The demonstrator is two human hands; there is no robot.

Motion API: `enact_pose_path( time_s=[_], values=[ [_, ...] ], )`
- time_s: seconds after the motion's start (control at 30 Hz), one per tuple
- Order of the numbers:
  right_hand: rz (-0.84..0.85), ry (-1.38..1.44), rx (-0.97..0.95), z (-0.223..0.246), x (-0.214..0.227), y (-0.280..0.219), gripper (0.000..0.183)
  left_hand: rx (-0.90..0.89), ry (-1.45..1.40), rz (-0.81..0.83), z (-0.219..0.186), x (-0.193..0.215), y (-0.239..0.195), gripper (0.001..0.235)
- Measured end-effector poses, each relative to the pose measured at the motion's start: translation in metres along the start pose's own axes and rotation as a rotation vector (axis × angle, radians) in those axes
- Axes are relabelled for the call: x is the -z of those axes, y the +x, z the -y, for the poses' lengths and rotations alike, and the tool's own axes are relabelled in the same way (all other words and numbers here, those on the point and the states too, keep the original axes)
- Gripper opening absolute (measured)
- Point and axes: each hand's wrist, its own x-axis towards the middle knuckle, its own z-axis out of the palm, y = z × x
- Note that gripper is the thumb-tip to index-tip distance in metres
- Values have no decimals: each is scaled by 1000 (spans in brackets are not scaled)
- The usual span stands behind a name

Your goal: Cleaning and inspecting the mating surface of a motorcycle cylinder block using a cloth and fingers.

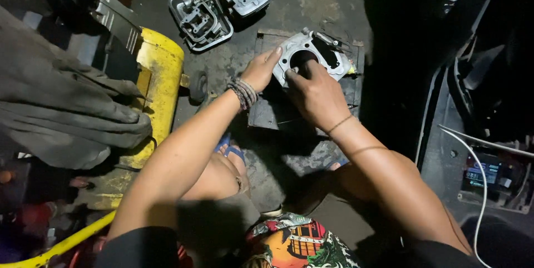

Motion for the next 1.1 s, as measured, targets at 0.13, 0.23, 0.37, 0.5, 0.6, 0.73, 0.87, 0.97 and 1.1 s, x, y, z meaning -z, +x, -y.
enact_pose_path(
  time_s=[0.13,0.23,0.37,0.5,0.6,0.73,0.87,0.97,1.1],
  values=[
    [74,-118,-14,7,15,-14,35,18,-45,1,-21,-1,-16,86],
    [250,-155,-108,12,17,-16,46,59,-89,-22,-27,-4,-24,85],
    [159,-246,29,12,3,0,56,-40,-36,-152,1,-13,-2,74],
    [146,-248,67,7,-1,8,55,-120,-41,-177,5,-12,6,65],
    [157,-287,78,5,2,-2,48,-154,-13,-154,0,-6,3,68],
    [199,-316,86,6,8,-14,53,-92,36,-93,5,-2,5,77],
    [162,-288,109,5,-3,2,54,23,6,-59,-10,-4,-8,79],
    [132,-259,103,3,-9,15,53,14,7,-42,-18,-2,-15,74],
    [153,-234,89,4,-8,10,53,30,2,27,-33,5,-25,77]
  ],
)
